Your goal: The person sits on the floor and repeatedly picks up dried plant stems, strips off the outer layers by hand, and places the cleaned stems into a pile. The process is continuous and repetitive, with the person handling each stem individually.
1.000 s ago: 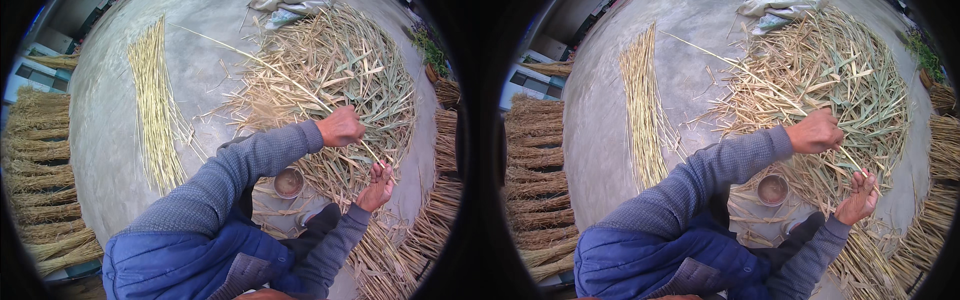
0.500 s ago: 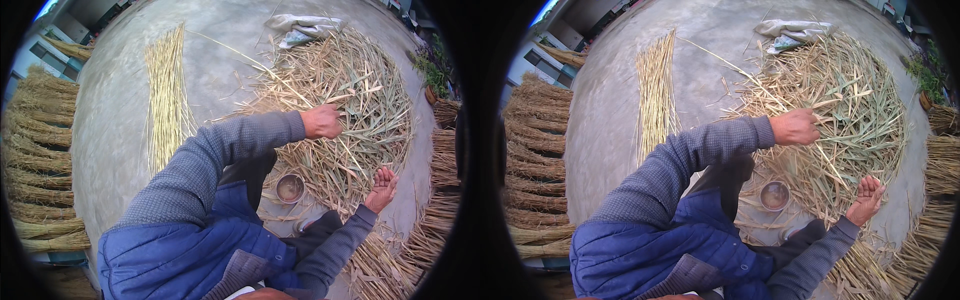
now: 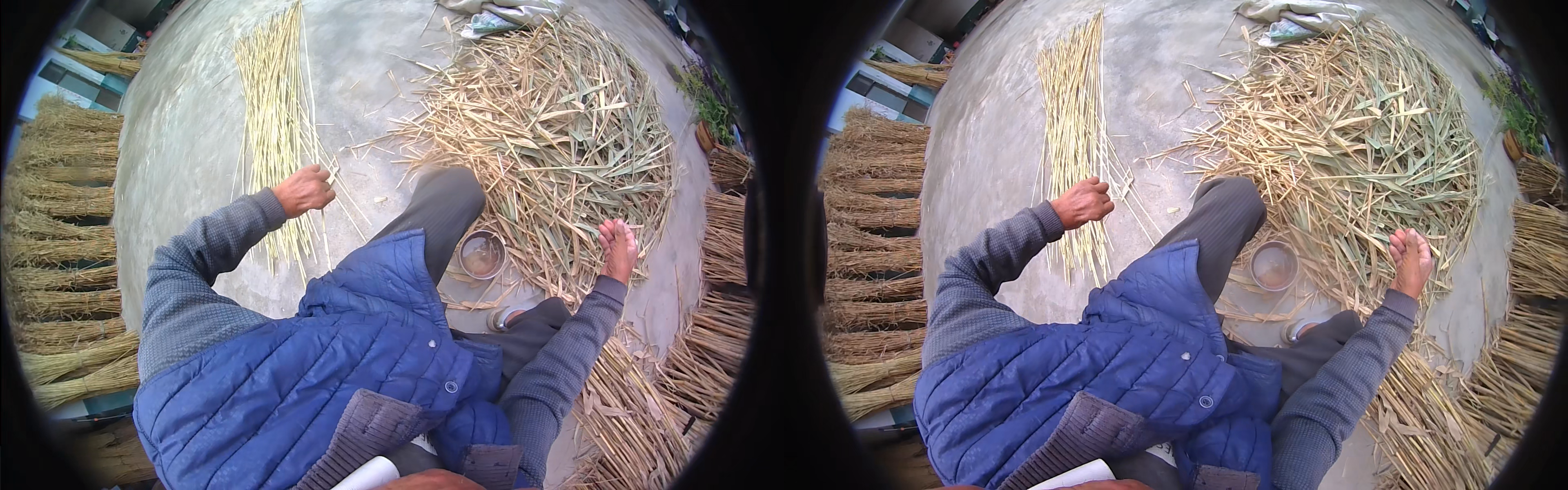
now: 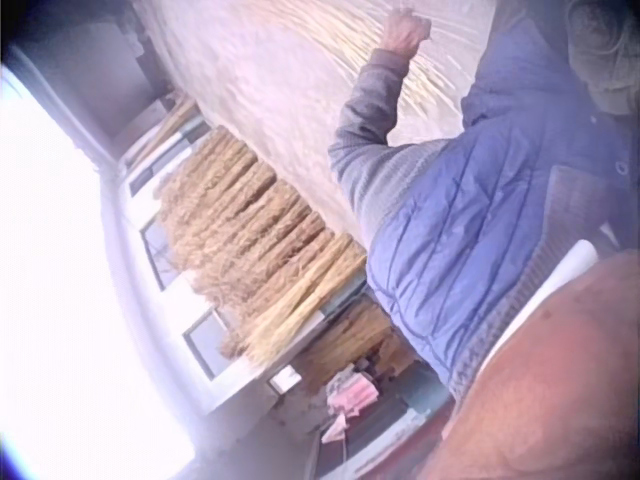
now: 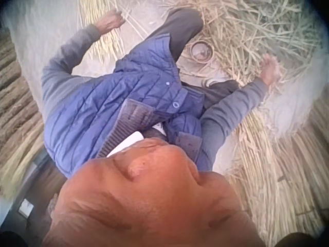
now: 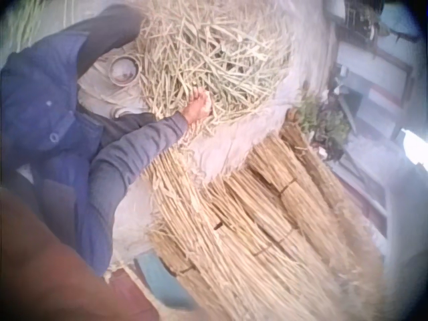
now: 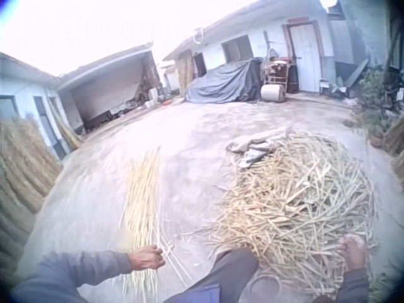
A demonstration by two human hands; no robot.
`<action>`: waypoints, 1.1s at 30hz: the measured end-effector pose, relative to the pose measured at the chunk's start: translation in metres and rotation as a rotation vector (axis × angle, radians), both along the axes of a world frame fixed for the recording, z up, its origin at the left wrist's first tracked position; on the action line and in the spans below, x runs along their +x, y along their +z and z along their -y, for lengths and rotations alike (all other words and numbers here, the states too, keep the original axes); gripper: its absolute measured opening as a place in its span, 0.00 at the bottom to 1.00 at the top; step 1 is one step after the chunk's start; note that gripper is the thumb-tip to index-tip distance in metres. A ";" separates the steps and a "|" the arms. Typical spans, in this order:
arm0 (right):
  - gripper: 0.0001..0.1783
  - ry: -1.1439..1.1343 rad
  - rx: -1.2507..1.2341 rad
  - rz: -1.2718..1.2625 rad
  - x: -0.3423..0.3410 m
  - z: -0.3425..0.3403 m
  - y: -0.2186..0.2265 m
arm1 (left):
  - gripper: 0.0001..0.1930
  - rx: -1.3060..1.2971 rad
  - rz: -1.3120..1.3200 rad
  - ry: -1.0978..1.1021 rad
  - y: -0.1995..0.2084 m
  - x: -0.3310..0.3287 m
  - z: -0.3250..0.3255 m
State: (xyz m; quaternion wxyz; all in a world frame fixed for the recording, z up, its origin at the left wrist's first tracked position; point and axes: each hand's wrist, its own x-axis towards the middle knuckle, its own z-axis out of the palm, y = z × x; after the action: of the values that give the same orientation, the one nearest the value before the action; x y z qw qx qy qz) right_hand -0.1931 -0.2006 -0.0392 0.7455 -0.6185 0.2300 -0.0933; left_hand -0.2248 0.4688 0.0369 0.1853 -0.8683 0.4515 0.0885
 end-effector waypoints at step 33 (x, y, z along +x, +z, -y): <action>0.13 -1.095 0.276 -0.325 -0.536 0.114 -0.224 | 0.13 -0.121 -0.554 0.729 -0.157 -0.161 -0.165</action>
State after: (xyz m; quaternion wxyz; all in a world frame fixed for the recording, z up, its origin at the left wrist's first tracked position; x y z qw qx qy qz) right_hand -0.7294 -0.3142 -0.2633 0.6176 -0.3134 0.6374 -0.3378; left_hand -0.3857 0.6339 -0.1197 -0.0365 -0.9233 0.1536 0.3501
